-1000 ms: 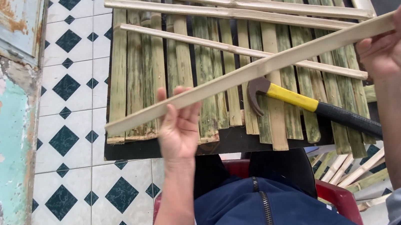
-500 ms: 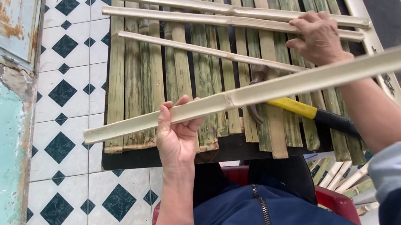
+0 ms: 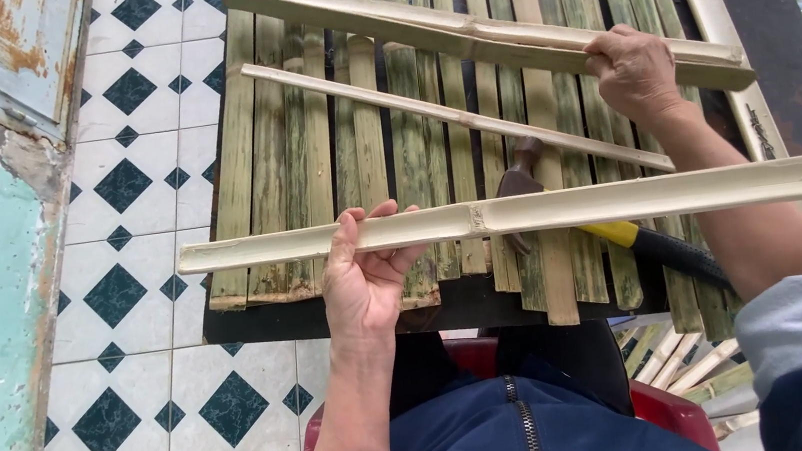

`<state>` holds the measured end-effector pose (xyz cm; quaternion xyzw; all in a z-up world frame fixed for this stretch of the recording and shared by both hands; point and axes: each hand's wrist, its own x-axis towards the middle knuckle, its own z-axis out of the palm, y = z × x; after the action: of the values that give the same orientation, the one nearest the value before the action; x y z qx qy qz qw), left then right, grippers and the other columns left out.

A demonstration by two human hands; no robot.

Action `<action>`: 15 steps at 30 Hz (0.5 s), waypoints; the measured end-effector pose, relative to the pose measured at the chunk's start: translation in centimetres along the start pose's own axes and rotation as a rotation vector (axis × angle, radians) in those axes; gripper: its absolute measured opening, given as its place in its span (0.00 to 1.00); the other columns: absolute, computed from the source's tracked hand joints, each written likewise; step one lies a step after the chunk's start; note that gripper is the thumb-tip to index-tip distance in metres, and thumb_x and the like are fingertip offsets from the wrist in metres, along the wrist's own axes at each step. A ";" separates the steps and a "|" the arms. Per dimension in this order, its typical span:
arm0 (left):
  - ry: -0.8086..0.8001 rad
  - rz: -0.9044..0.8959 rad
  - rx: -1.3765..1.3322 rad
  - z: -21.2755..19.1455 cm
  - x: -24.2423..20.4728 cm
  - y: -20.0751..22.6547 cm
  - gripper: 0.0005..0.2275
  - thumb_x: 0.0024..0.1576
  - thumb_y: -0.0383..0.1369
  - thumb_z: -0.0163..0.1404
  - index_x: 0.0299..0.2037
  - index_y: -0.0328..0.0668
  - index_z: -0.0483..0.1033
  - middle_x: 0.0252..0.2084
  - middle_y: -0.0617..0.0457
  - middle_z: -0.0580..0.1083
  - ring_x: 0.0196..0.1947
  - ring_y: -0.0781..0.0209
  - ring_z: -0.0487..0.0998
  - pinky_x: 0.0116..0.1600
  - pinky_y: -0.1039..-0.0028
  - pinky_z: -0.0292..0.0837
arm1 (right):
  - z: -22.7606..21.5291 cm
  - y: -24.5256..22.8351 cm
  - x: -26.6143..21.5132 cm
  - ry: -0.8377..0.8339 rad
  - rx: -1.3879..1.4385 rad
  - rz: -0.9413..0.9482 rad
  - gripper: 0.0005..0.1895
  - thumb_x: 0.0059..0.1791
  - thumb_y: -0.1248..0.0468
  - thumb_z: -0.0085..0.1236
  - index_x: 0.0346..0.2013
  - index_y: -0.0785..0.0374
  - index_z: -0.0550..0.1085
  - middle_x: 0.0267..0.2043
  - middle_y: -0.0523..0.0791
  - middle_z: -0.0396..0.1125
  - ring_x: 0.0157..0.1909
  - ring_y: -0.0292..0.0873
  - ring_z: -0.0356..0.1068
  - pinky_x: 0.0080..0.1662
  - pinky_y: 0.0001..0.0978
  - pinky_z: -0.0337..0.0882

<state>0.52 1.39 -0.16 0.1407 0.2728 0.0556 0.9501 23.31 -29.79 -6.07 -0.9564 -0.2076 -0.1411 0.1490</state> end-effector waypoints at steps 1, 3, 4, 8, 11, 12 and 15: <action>0.043 -0.014 -0.012 0.1 -0.1 0.1 0.07 0.50 0.30 0.47 0.36 0.38 0.66 0.36 0.34 0.72 0.42 0.33 0.72 0.42 0.44 0.69 | -0.7 -0.4 -0.2 -0.064 0.161 0.029 0.07 0.48 0.68 0.47 0.35 0.63 0.75 0.34 0.48 0.67 0.34 0.46 0.63 0.38 0.37 0.62; -0.039 0.005 0.014 -0.8 0.5 0.0 0.06 0.52 0.31 0.45 0.35 0.39 0.66 0.37 0.33 0.72 0.41 0.32 0.72 0.39 0.43 0.71 | -0.7 -0.9 -0.9 -0.124 0.255 0.224 0.06 0.48 0.62 0.49 0.35 0.52 0.74 0.29 0.42 0.67 0.30 0.40 0.65 0.36 0.29 0.63; -0.117 0.029 0.038 -1.3 0.8 -0.1 0.05 0.54 0.32 0.43 0.34 0.40 0.65 0.38 0.33 0.72 0.40 0.31 0.71 0.36 0.42 0.72 | -0.6 -1.2 -1.2 -0.189 0.352 0.416 0.05 0.47 0.56 0.50 0.35 0.42 0.73 0.24 0.37 0.66 0.26 0.34 0.67 0.34 0.22 0.64; -0.123 0.014 0.029 -2.0 1.2 -0.4 0.05 0.54 0.33 0.44 0.34 0.40 0.65 0.39 0.32 0.71 0.40 0.30 0.71 0.36 0.41 0.71 | -2.8 -3.1 -1.9 -0.153 0.568 0.381 0.06 0.47 0.65 0.51 0.38 0.56 0.74 0.21 0.45 0.63 0.23 0.34 0.64 0.28 0.19 0.63; -0.127 0.009 0.055 -1.8 1.3 -0.5 0.05 0.54 0.33 0.44 0.34 0.40 0.65 0.39 0.33 0.72 0.40 0.31 0.71 0.35 0.42 0.72 | -3.2 -3.2 -1.9 -0.129 0.658 0.373 0.09 0.42 0.65 0.57 0.37 0.59 0.73 0.20 0.44 0.62 0.20 0.32 0.62 0.27 0.17 0.62; -0.121 0.007 0.063 -1.7 1.2 -0.5 0.05 0.53 0.33 0.44 0.34 0.40 0.65 0.39 0.33 0.72 0.40 0.31 0.71 0.36 0.42 0.72 | -2.6 -2.4 -2.0 -0.151 0.580 0.361 0.14 0.38 0.62 0.61 0.37 0.57 0.73 0.22 0.42 0.63 0.23 0.32 0.62 0.30 0.19 0.62; -0.112 0.005 0.066 -1.7 1.2 -0.5 0.05 0.53 0.32 0.44 0.34 0.40 0.65 0.38 0.33 0.72 0.40 0.31 0.71 0.36 0.42 0.72 | -1.8 -1.2 -2.1 -0.179 0.463 0.337 0.18 0.34 0.58 0.65 0.37 0.53 0.74 0.25 0.40 0.64 0.28 0.33 0.63 0.36 0.21 0.62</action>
<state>0.60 1.57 -2.27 0.1752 0.2204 0.0408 0.9587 20.55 -30.08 -4.89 -0.9265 -0.0850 0.0216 0.3658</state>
